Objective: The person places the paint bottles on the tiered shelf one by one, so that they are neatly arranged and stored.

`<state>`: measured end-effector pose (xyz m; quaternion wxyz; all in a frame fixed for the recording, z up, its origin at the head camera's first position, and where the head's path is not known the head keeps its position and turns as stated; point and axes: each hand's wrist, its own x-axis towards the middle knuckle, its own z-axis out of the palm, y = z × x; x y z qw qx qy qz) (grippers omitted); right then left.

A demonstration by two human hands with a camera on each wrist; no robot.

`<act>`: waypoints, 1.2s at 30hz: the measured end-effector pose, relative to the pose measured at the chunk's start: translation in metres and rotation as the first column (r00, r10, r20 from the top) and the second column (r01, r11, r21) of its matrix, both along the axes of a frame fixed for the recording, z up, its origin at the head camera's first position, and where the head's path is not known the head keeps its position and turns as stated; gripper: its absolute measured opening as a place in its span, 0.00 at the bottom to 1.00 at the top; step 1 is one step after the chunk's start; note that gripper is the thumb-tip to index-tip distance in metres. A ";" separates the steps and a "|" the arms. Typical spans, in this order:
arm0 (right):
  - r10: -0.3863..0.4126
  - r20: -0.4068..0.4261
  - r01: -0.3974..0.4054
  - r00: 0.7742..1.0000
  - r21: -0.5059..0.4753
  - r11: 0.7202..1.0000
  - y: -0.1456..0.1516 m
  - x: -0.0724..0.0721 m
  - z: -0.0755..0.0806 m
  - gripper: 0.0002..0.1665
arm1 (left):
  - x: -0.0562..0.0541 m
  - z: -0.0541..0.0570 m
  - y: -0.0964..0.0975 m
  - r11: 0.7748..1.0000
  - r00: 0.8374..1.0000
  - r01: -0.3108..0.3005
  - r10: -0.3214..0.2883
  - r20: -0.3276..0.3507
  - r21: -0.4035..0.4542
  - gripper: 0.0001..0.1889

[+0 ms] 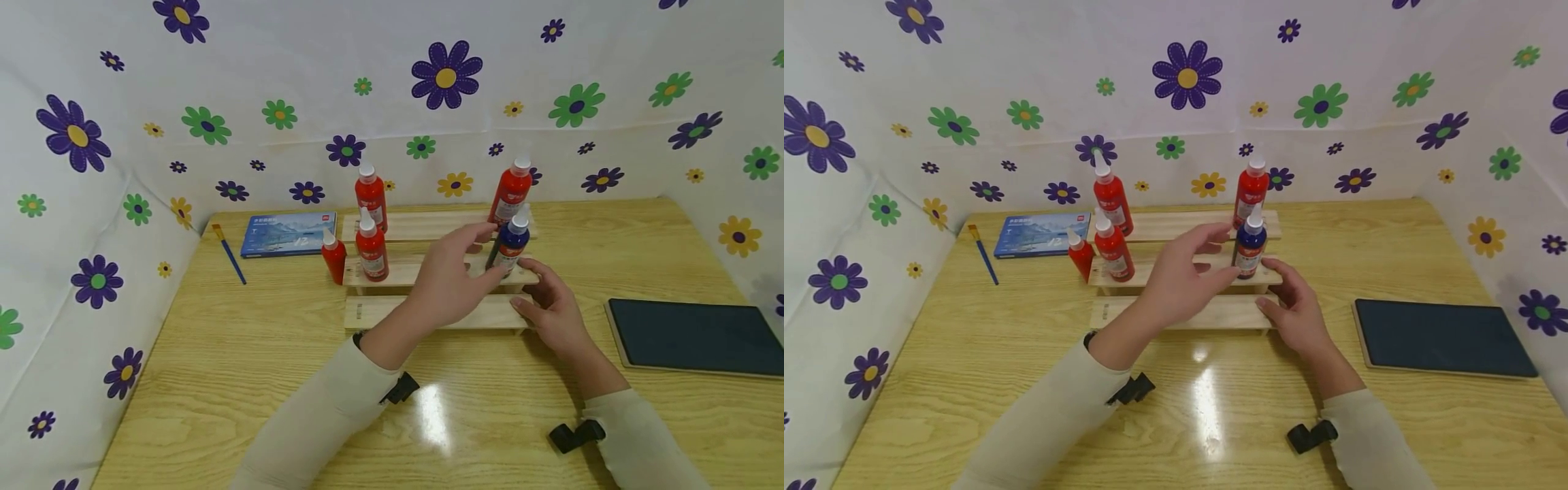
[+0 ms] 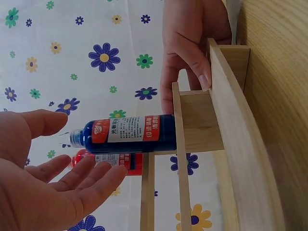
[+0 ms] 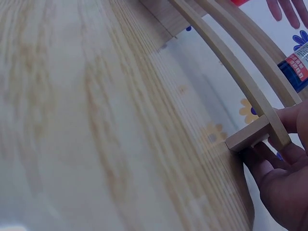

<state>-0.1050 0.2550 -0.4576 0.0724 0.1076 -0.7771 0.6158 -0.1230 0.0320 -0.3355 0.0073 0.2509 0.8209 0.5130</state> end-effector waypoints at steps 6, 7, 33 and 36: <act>0.014 0.006 -0.014 1.000 -0.012 1.000 0.001 -0.001 0.000 0.38 | 0.018 -0.004 -0.021 0.997 0.998 0.015 -0.019 0.055 0.069 0.25; 0.013 0.007 -0.013 1.000 -0.010 1.000 0.001 -0.001 0.000 0.38 | 0.021 -0.005 -0.025 0.996 0.997 0.017 -0.023 0.067 0.085 0.24; -0.002 0.014 0.002 1.000 -0.009 1.000 0.000 0.002 0.000 0.38 | 0.038 -0.035 -0.159 0.950 0.959 -0.272 0.254 0.126 0.153 0.13; 0.000 0.010 0.000 1.000 -0.012 1.000 0.000 0.001 0.000 0.38 | 0.032 -0.038 -0.169 0.934 0.943 -0.328 0.315 0.107 0.139 0.14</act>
